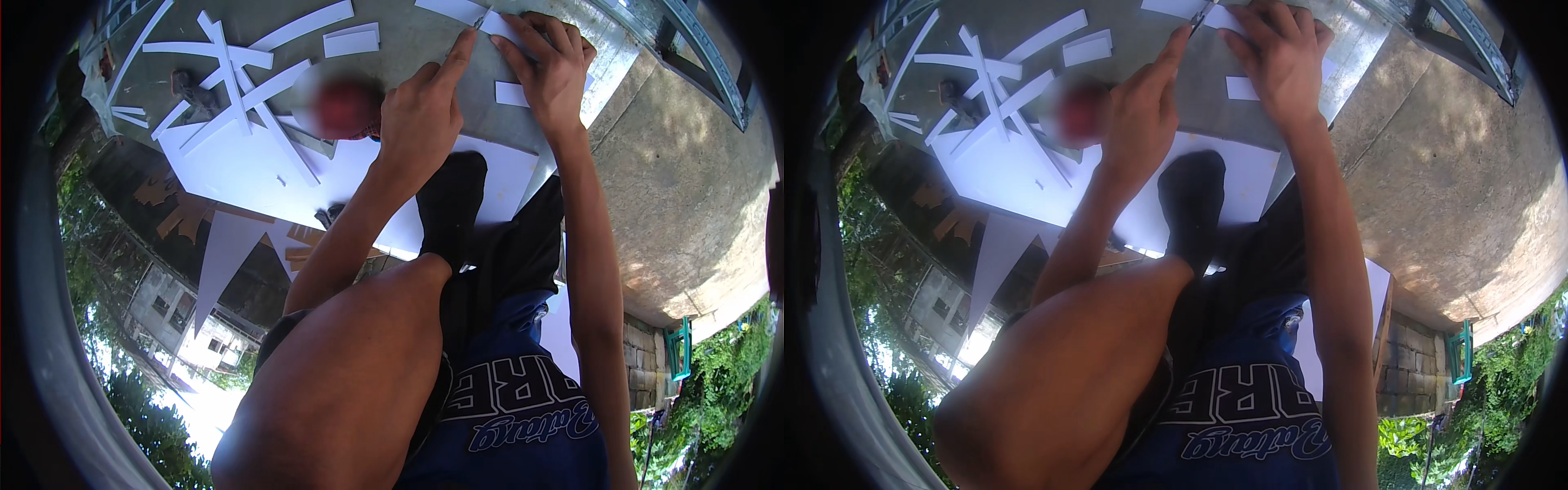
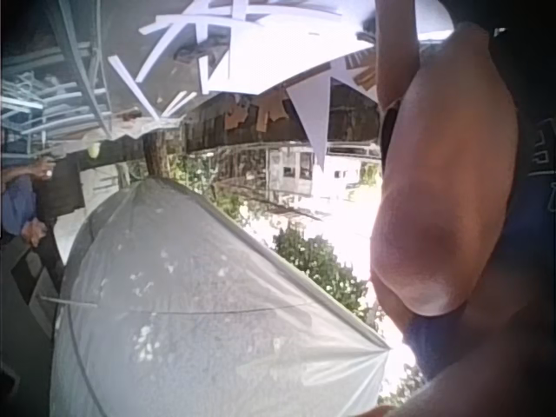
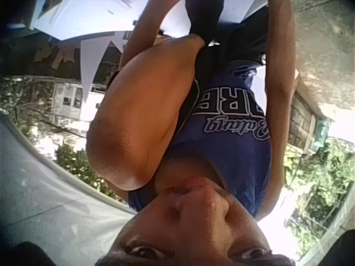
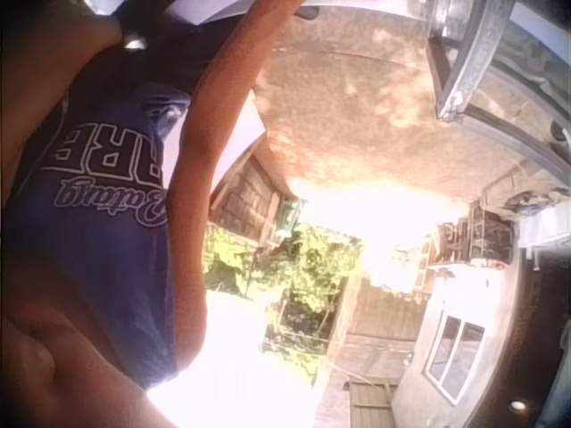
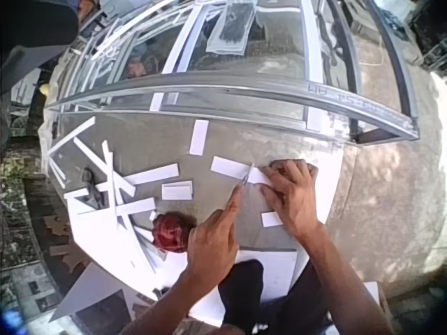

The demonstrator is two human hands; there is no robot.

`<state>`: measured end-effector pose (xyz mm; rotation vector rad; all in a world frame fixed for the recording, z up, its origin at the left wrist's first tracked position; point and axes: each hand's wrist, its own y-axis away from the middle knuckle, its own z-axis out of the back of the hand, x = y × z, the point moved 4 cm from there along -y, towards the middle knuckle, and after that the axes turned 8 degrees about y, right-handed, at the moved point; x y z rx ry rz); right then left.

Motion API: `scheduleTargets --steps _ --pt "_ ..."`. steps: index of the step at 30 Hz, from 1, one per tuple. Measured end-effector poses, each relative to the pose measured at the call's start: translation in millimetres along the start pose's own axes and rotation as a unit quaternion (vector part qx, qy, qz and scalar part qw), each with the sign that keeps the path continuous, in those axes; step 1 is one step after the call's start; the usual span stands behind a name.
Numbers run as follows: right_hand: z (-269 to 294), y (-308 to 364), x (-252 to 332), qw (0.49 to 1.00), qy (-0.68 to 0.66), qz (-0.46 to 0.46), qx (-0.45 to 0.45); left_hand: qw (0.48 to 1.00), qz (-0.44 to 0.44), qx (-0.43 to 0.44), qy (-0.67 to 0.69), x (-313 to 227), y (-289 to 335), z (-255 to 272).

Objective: Cut white plastic strips into smaller pieces using a utility knife.

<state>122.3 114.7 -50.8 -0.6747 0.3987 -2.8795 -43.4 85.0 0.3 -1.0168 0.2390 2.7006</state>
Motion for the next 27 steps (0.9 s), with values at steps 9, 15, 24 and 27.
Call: scheduleTargets --steps 9,15,24,27 --pt "0 0 -1 1.0 0.008 0.0 -0.002 1.0 -0.01 -0.013 0.004 1 -1 0" --pt "15 -7 10 0.997 -0.039 -0.048 0.055 1.0 -0.016 -0.015 0.001 1 -2 0" --pt "14 -7 9 0.995 -0.046 -0.058 0.07 1.0 0.028 0.002 0.011 -1 -3 4" --pt "4 -5 2 1.0 -0.003 -0.002 -0.001 1.0 0.024 0.0 0.003 -3 -3 4"
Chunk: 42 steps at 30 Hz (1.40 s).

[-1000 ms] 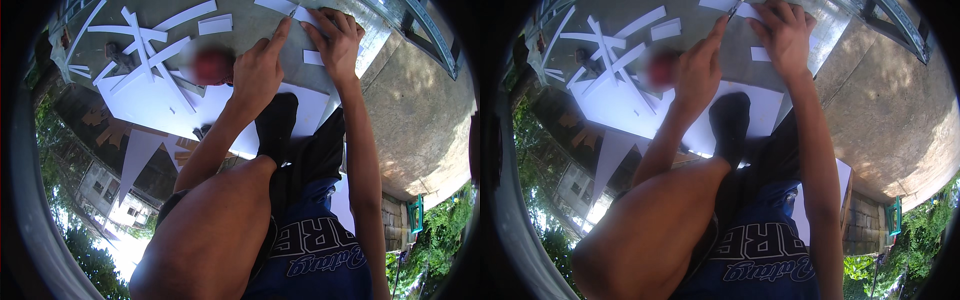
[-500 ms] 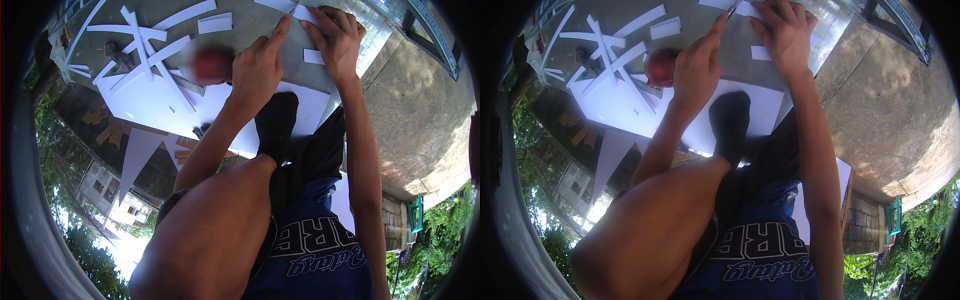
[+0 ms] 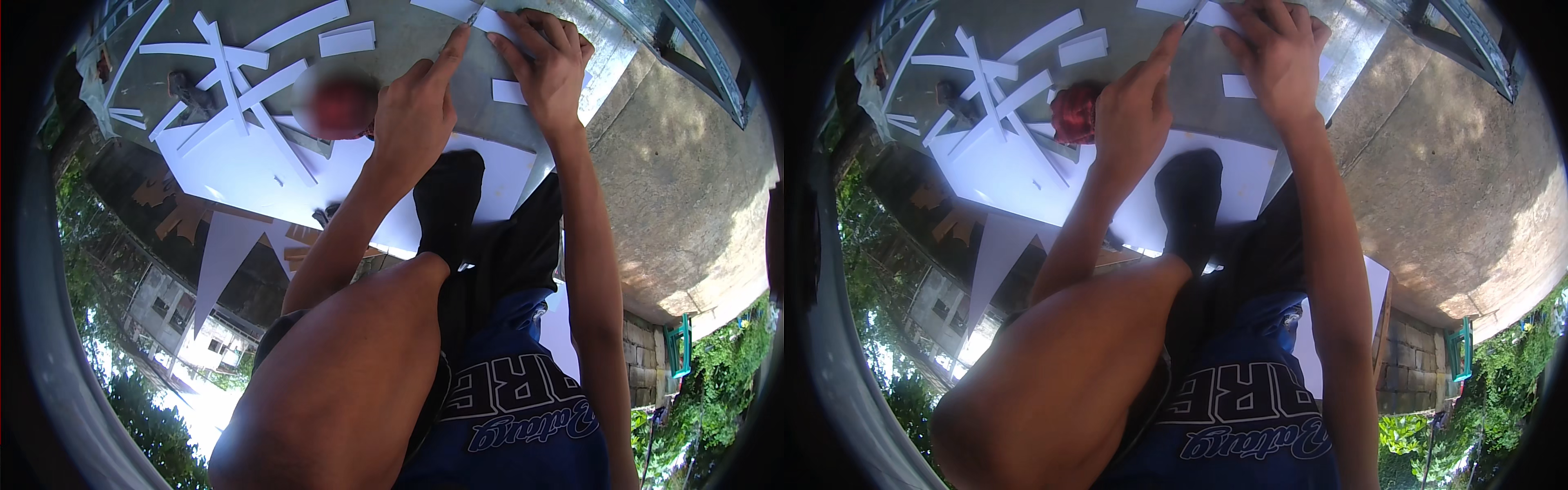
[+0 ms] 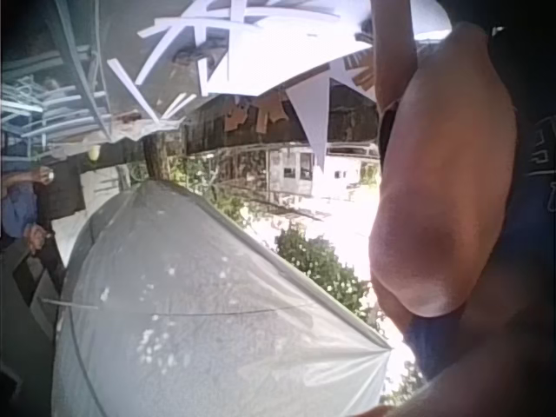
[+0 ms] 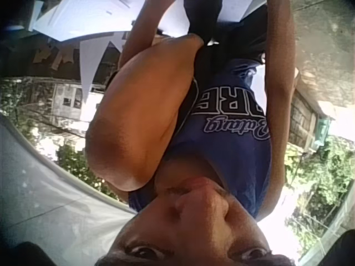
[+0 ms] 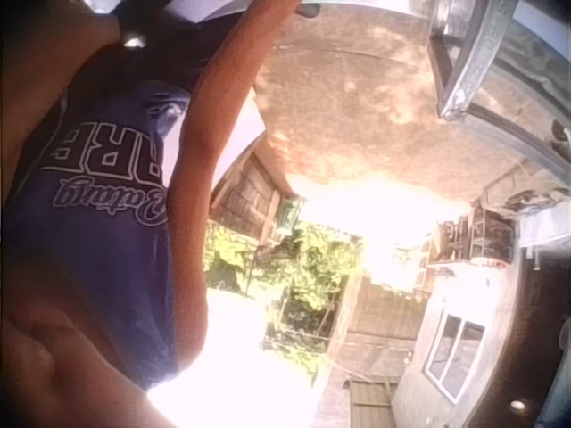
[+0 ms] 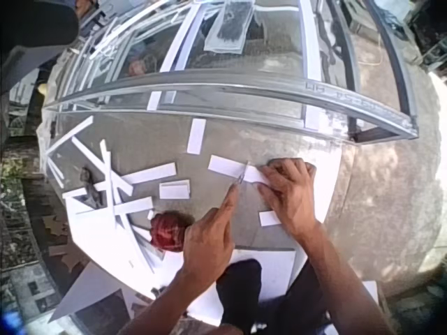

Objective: Cut white plastic strips into smaller pieces using a utility knife.

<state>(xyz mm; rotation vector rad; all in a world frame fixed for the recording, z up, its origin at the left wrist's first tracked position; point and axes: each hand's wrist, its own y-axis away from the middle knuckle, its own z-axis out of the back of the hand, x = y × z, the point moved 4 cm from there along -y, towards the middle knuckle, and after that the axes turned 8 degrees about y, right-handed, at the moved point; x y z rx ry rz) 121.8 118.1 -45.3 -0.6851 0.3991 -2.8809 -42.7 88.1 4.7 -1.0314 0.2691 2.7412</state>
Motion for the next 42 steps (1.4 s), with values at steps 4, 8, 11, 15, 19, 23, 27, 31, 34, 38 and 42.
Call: scheduleTargets --steps 4,8,11,15,19,23,27,31,34,38,42 --pt "-4 4 -2 1.0 -0.002 -0.003 0.003 1.0 0.003 -0.001 0.001 2 1 -1" --pt "9 -1 6 0.999 -0.02 -0.025 0.033 0.999 -0.024 0.008 -0.029 1 1 -4" --pt "10 -1 7 0.995 -0.041 -0.054 0.07 0.998 -0.017 0.021 -0.05 -2 1 -4" --pt "11 -3 8 0.996 -0.036 -0.048 0.063 0.996 0.004 0.039 -0.076 -8 4 -4" --pt "8 -1 9 0.996 -0.037 -0.049 0.062 0.993 0.043 0.06 -0.094 -14 6 -4" --pt "0 2 0 0.999 -0.002 -0.022 0.025 0.989 0.075 0.071 -0.102 -19 11 -5" --pt "-6 9 -3 1.0 0.014 -0.006 0.004 0.987 0.084 0.094 -0.095 -16 20 -4" --pt "-8 12 -2 1.0 0.017 -0.01 -0.016 0.986 0.093 0.095 -0.099 -16 26 -4" --pt "-11 14 3 1.0 -0.005 -0.025 -0.012 0.987 0.095 0.089 -0.099 -10 33 -5" --pt "-12 15 3 1.0 -0.008 -0.027 -0.012 0.987 0.091 0.088 -0.103 -8 35 -9" --pt "-11 11 2 0.999 -0.013 -0.031 -0.013 0.986 0.092 0.088 -0.104 -4 33 -13"
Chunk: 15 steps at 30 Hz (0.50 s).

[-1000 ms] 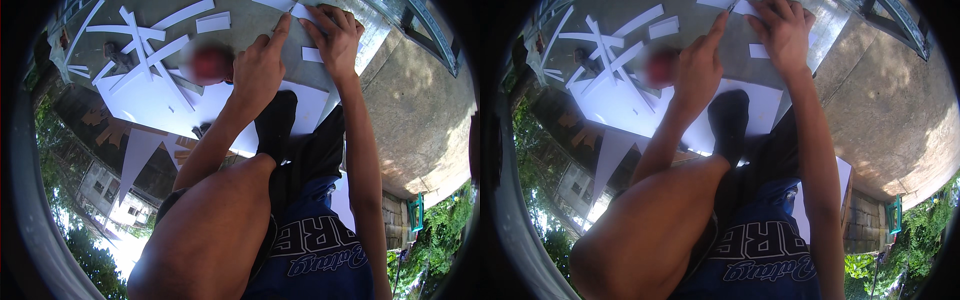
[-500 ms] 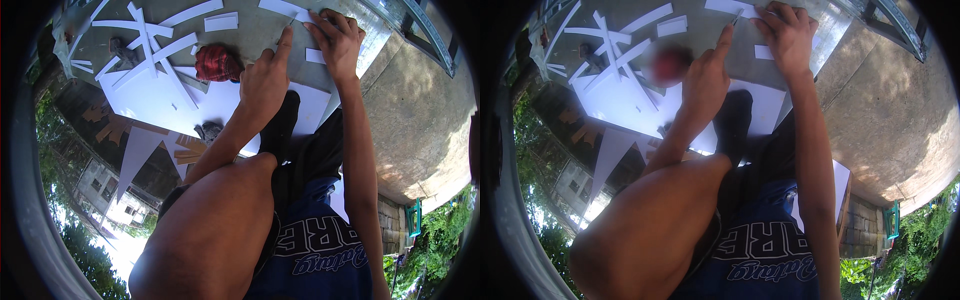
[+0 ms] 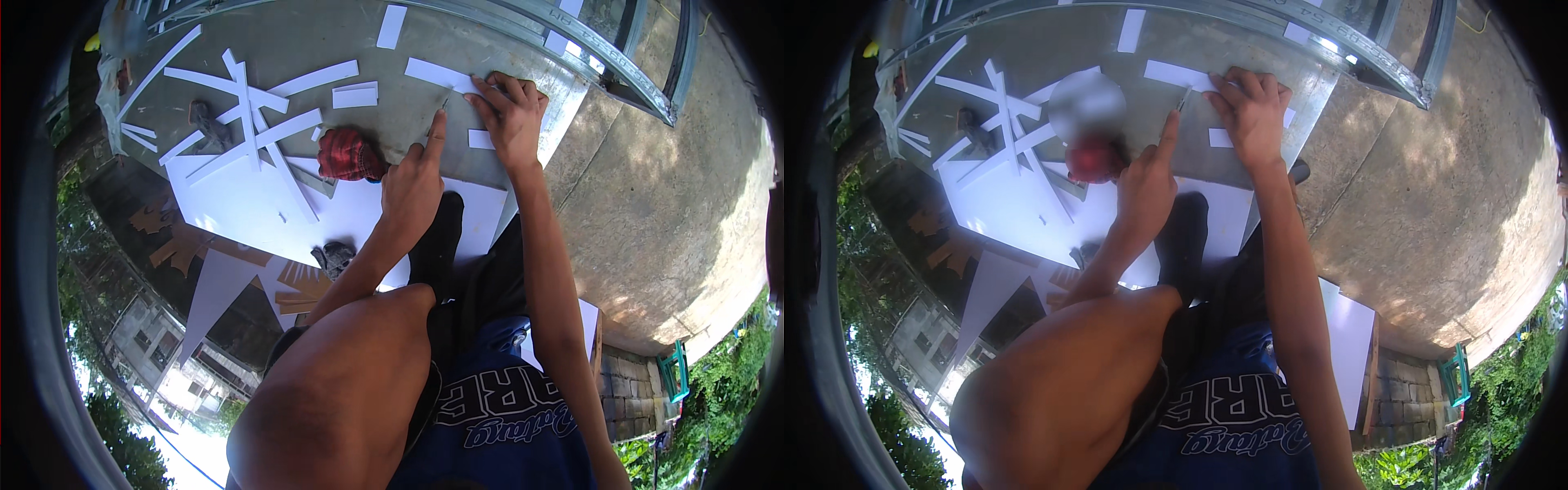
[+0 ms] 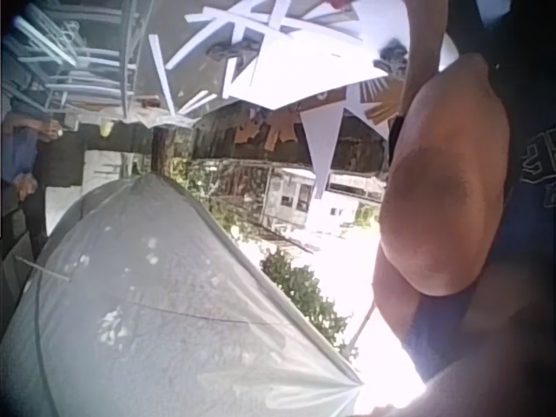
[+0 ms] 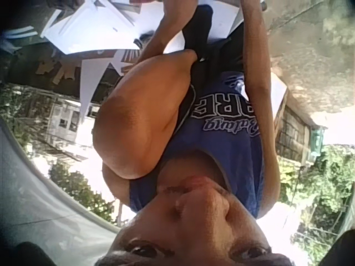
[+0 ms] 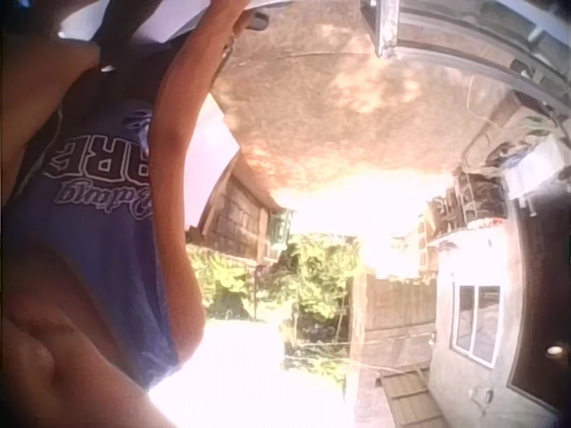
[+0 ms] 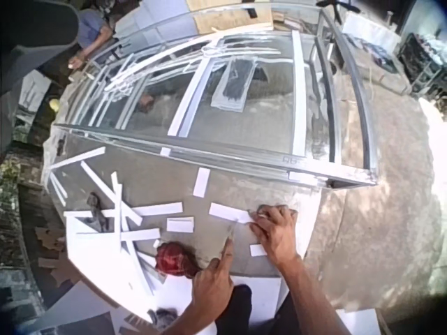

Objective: Cut white plastic strips into smaller pieces using a utility knife.

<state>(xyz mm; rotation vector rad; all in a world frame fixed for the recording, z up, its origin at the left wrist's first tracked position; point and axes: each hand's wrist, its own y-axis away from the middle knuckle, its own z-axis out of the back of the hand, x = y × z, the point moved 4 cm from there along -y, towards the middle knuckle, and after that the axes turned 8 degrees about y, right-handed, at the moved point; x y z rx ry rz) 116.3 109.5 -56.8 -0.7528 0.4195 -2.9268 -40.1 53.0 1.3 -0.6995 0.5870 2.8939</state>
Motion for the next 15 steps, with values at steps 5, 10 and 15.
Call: scheduleTargets --steps 5,10,15 --pt "7 -10 4 0.999 -0.016 -0.037 -0.027 1.0 -0.002 -0.016 -0.001 0 2 6" --pt "-7 5 -7 0.994 -0.058 -0.082 -0.05 0.999 -0.023 -0.034 0.015 33 28 -28" --pt "-5 9 0 0.997 -0.009 -0.053 -0.062 0.976 -0.051 -0.161 0.138 50 33 -29"
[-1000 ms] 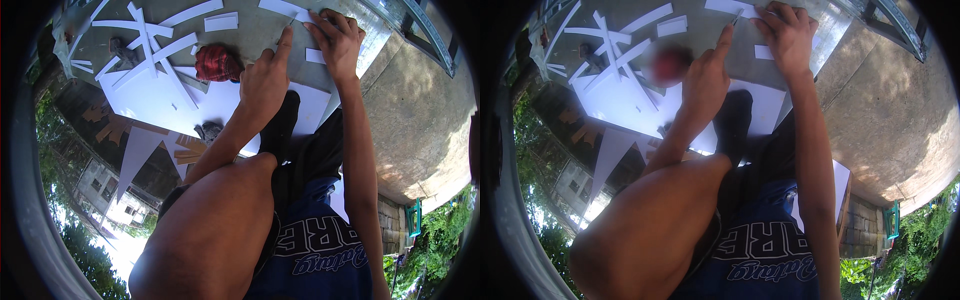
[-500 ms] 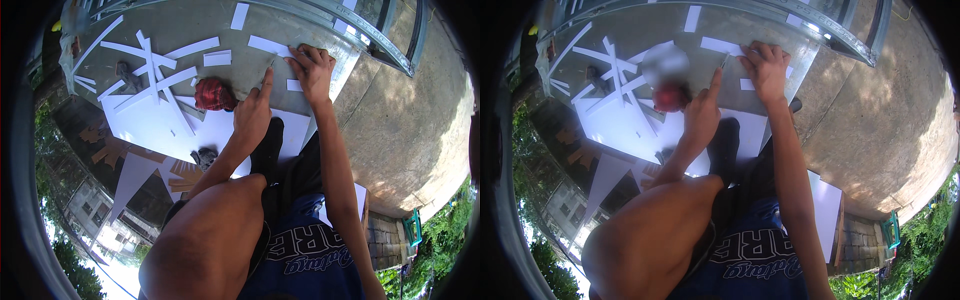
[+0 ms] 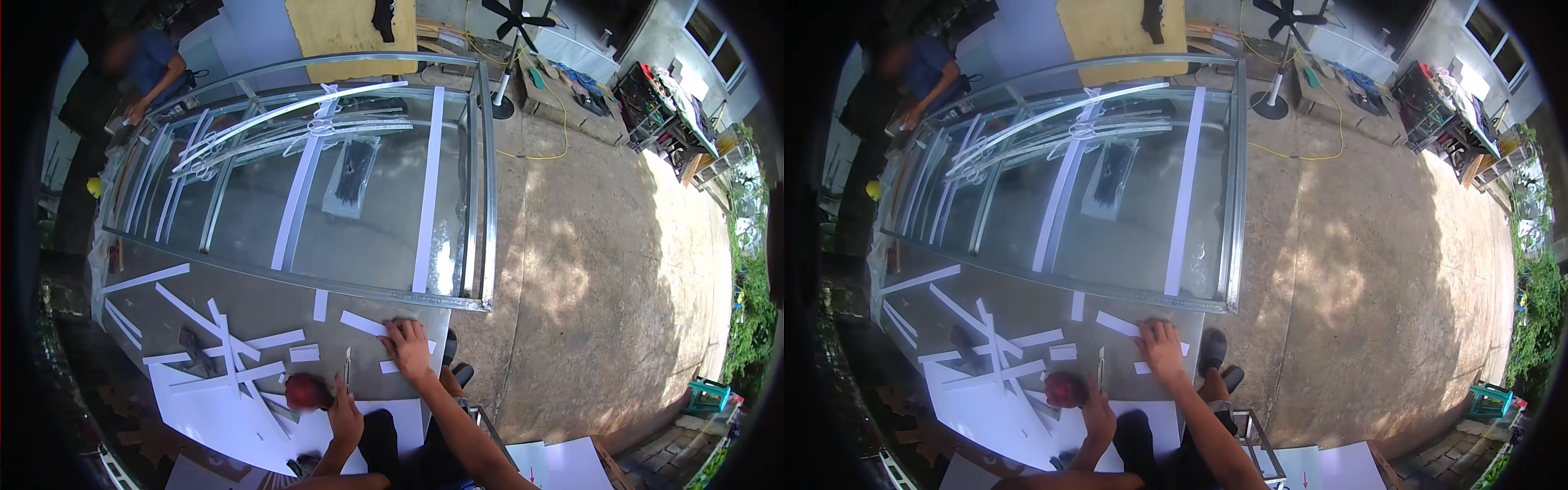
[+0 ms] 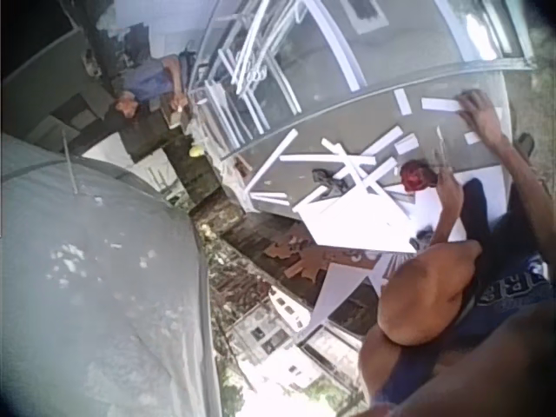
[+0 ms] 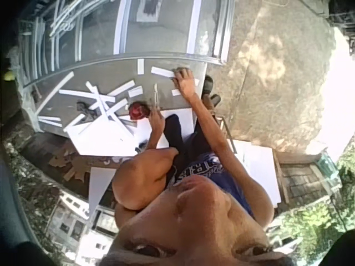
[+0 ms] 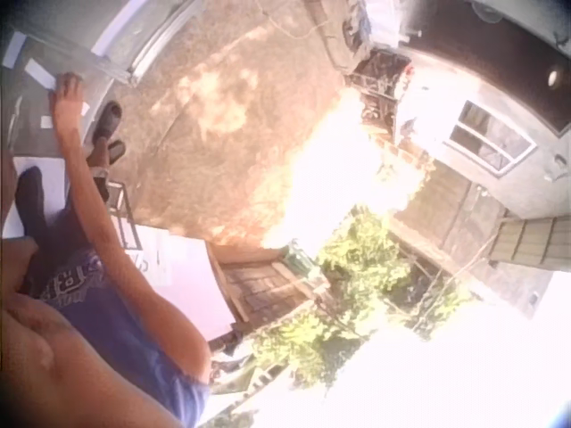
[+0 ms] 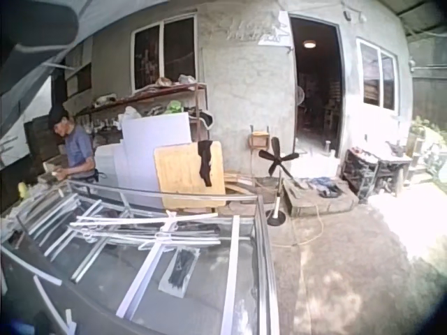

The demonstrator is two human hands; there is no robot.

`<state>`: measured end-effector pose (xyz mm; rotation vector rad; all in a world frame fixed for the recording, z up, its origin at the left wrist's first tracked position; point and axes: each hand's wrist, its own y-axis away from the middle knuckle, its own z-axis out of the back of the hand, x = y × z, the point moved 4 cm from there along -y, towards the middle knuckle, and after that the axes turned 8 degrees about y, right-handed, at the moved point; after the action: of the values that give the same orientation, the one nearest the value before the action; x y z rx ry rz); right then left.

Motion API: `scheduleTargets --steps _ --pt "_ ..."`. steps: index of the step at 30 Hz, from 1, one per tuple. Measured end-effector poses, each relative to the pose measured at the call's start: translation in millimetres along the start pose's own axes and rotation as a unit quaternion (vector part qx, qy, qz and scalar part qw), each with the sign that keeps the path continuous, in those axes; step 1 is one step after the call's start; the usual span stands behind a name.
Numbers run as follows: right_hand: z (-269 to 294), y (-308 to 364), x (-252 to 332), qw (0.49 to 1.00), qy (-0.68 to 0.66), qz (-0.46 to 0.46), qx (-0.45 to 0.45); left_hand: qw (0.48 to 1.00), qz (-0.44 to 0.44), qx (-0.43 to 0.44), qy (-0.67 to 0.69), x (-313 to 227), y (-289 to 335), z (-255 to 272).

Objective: Cut white plastic strips into smaller pieces using a utility knife.

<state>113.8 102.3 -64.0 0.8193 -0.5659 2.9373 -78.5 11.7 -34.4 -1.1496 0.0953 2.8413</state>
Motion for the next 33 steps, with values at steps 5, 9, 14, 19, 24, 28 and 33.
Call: scheduleTargets --steps 5,9,14,19,24,28,33 --pt "3 6 8 0.986 -0.092 0.073 0.121 0.995 -0.087 -0.049 -0.017 -6 -46 20" --pt "36 6 36 0.957 -0.198 0.13 0.166 0.984 -0.175 0.018 0.007 -25 -95 28" --pt "76 -10 56 0.934 -0.311 0.056 0.169 0.966 -0.054 0.084 0.237 -23 -91 23" --pt "75 -28 41 0.963 -0.254 0.036 0.084 0.87 0.111 0.027 0.479 -26 -99 13" --pt "31 -31 18 0.981 -0.155 0.086 0.073 0.9 0.164 -0.025 0.402 6 -104 18" --pt "34 -27 21 0.967 -0.231 0.03 0.104 0.911 0.167 -0.016 0.377 -1 -108 19" --pt "45 -22 37 0.922 -0.331 -0.07 0.187 0.938 0.05 -0.001 0.342 -21 -108 23"
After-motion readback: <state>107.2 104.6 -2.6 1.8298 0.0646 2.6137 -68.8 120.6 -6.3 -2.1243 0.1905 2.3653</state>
